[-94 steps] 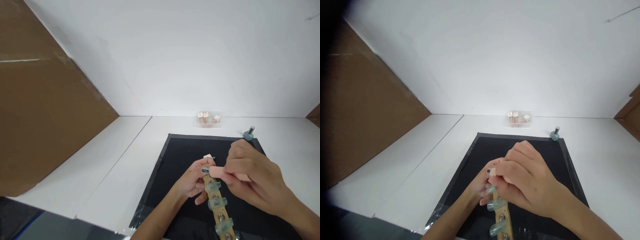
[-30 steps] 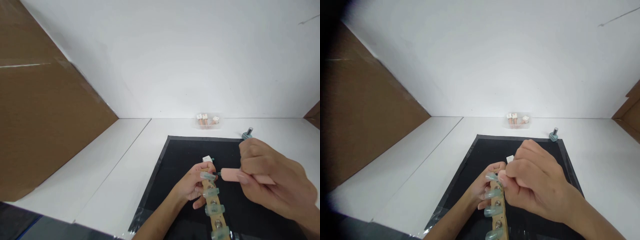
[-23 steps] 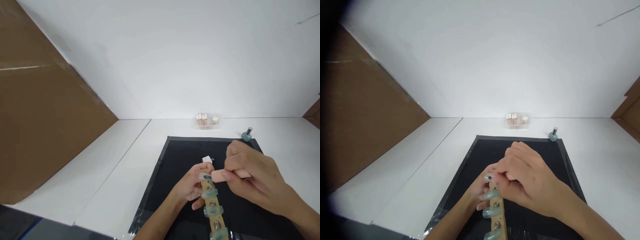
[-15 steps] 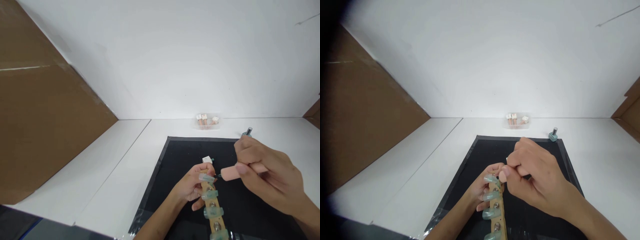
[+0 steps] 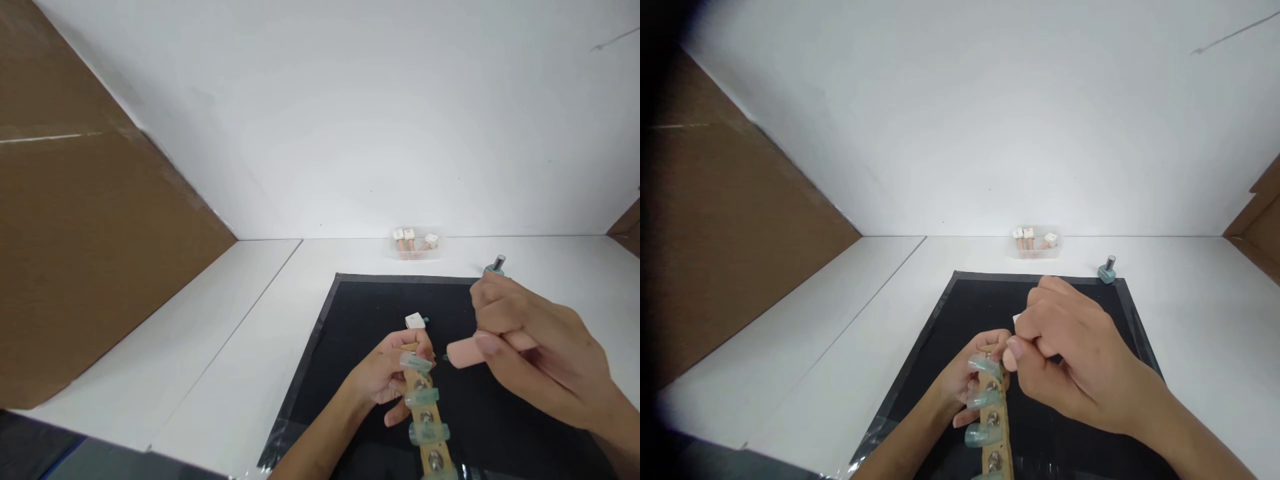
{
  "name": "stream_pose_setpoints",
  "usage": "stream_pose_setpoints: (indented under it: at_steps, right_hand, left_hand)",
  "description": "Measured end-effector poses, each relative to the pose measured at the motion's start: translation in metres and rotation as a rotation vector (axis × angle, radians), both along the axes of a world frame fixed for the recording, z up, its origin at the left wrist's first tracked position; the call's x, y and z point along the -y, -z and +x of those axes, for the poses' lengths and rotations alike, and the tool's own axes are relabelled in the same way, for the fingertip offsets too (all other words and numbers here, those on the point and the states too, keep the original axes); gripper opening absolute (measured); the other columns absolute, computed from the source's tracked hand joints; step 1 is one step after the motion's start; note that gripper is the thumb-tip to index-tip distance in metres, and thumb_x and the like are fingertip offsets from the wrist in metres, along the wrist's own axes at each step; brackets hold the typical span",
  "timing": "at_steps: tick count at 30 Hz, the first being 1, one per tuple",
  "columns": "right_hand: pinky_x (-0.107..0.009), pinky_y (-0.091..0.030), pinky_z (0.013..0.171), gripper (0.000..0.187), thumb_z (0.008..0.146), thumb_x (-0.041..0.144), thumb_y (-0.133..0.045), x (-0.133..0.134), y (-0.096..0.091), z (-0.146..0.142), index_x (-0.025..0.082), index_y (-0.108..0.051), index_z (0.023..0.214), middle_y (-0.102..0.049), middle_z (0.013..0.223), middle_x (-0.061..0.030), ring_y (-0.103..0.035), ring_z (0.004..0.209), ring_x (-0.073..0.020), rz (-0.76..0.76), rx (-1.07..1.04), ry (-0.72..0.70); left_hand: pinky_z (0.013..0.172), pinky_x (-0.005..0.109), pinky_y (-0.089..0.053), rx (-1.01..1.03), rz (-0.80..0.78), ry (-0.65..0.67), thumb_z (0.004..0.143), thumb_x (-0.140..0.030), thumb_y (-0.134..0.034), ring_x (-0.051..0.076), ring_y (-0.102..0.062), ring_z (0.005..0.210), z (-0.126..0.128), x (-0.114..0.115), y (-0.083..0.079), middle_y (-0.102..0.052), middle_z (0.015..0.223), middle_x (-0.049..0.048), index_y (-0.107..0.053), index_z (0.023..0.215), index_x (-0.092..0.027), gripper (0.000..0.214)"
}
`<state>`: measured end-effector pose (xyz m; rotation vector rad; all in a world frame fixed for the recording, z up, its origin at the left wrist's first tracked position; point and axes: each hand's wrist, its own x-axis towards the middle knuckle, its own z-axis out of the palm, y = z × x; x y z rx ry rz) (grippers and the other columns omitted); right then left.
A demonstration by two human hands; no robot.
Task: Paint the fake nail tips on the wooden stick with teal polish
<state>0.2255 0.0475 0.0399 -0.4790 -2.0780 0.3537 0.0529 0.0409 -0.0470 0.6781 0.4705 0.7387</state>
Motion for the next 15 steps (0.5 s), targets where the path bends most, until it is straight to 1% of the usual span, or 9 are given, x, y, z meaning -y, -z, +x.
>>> stream_pose_setpoints:
  at_steps: [3, 6, 9, 12, 14, 15]
  right_hand:
    - [-0.022, -0.035, 0.049, 0.018, 0.087, 0.006, -0.042, 0.001, 0.0008, -0.0031, 0.021, -0.04, 0.079, -0.036, 0.059, 0.0043, -0.038, 0.054, -0.0111, -0.019, -0.02, -0.04]
    - [-0.021, -0.035, 0.048, 0.017, 0.09, 0.008, -0.041, 0.0008, 0.0004, -0.0061, 0.021, -0.041, 0.08, -0.037, 0.062, 0.0043, -0.038, 0.055, -0.0103, -0.016, 0.018, -0.07]
    - [-0.022, -0.031, 0.046, 0.021, 0.087, 0.005, -0.04, -0.0007, -0.0012, -0.0053, 0.022, -0.036, 0.075, -0.032, 0.059, 0.0056, -0.033, 0.052, -0.0102, 0.005, 0.052, -0.055]
    - [-0.023, -0.029, 0.045, 0.023, 0.081, 0.002, -0.04, -0.0008, -0.0023, -0.0027, 0.022, -0.033, 0.072, -0.027, 0.057, 0.0063, -0.03, 0.051, -0.0103, -0.009, 0.027, -0.031]
    - [-0.023, -0.03, 0.046, 0.022, 0.081, 0.002, -0.04, 0.0004, -0.0022, -0.0025, 0.022, -0.035, 0.074, -0.028, 0.058, 0.0062, -0.031, 0.051, -0.0104, -0.025, -0.009, -0.029]
    - [-0.023, -0.032, 0.047, 0.021, 0.083, 0.003, -0.04, 0.0012, -0.0019, -0.0029, 0.022, -0.037, 0.076, -0.03, 0.058, 0.0057, -0.033, 0.052, -0.0106, -0.03, -0.012, -0.035]
  left_hand:
    - [0.029, 0.012, -0.003, -0.043, 0.011, 0.006, 0.064, -0.034, -0.074, -0.002, -0.021, 0.027, 0.0009, -0.0023, 0.0003, -0.043, 0.041, -0.0089, -0.045, 0.064, -0.014, 0.035]
    - [0.028, 0.014, -0.005, -0.095, -0.014, 0.042, 0.055, -0.039, -0.079, -0.001, -0.025, 0.028, 0.004, -0.0048, -0.0025, -0.043, 0.04, -0.0083, -0.046, 0.062, -0.014, 0.042]
    - [0.029, 0.015, -0.004, -0.106, -0.042, 0.037, 0.054, -0.036, -0.079, -0.002, -0.022, 0.028, 0.0054, -0.006, -0.0011, -0.041, 0.039, -0.009, -0.046, 0.062, -0.014, 0.041]
    - [0.029, 0.015, -0.002, -0.066, -0.034, 0.027, 0.056, -0.033, -0.077, -0.002, -0.024, 0.029, 0.0042, -0.0061, 0.0044, -0.049, 0.046, -0.0056, -0.049, 0.065, -0.012, 0.037]
    - [0.029, 0.016, -0.002, -0.058, -0.025, 0.037, 0.056, -0.033, -0.077, -0.001, -0.026, 0.029, 0.0033, -0.0059, 0.0056, -0.052, 0.047, -0.0038, -0.049, 0.066, -0.012, 0.036]
    - [0.029, 0.015, -0.002, -0.065, -0.027, 0.044, 0.056, -0.035, -0.077, -0.001, -0.027, 0.028, 0.0033, -0.0059, 0.0048, -0.05, 0.045, -0.0047, -0.049, 0.066, -0.012, 0.038]
